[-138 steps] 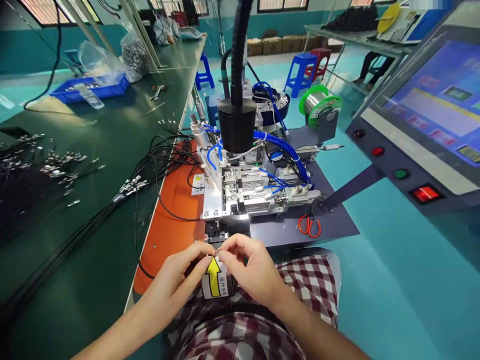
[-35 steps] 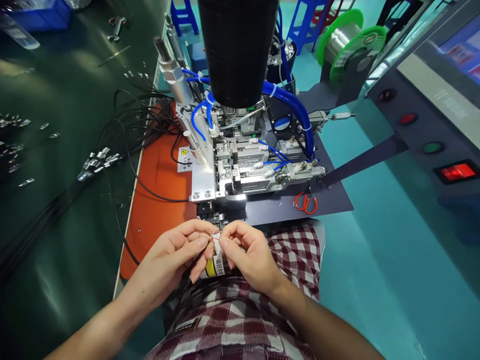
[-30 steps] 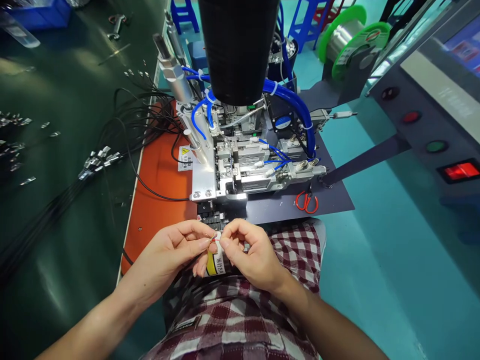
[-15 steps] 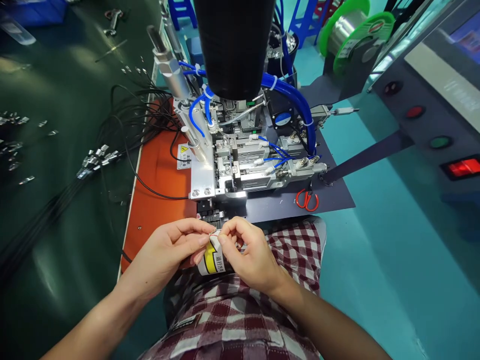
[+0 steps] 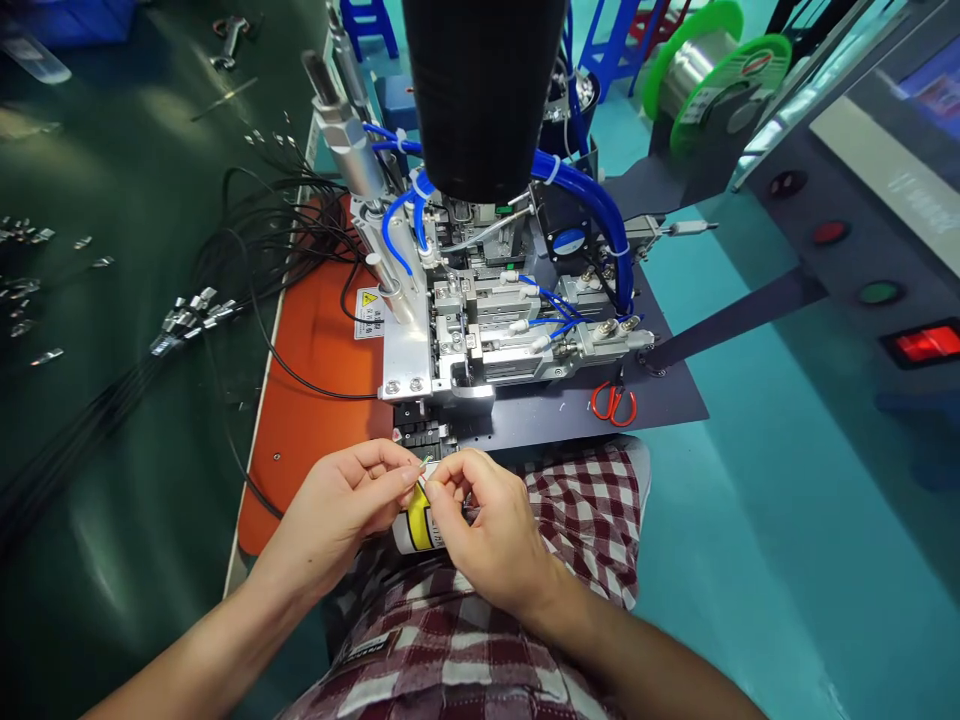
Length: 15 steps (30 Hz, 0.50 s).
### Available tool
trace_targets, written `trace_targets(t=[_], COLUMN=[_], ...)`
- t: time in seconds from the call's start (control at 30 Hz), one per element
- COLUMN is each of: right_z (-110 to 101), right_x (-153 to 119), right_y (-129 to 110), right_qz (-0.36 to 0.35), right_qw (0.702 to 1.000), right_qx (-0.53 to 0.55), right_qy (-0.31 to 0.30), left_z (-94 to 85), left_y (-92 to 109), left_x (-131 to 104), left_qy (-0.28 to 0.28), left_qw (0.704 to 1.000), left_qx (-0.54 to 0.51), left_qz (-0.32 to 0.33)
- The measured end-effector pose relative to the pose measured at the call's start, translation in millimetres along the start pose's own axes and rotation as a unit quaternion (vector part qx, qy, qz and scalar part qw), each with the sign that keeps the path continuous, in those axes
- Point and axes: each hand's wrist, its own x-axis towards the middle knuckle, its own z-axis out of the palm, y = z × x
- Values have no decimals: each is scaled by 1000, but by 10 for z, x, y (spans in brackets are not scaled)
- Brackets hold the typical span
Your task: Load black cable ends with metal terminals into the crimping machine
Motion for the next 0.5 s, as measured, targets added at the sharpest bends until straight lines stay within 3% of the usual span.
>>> trace_targets(t=[0.23,0.5], right_z=[-176,-107], right_x=[168,198], right_y=[-43,-76], right_qz=[63,126], right_qw=[995,981], right_qx=[74,142], right_qy=[-8,-30], left_z=[-35,-39], left_y=[-7,10], left_x=[-6,-38], left_qy=[-20,-21], left_qw=[1000,1000], left_qx=[4,16], left_qz=[-1,12])
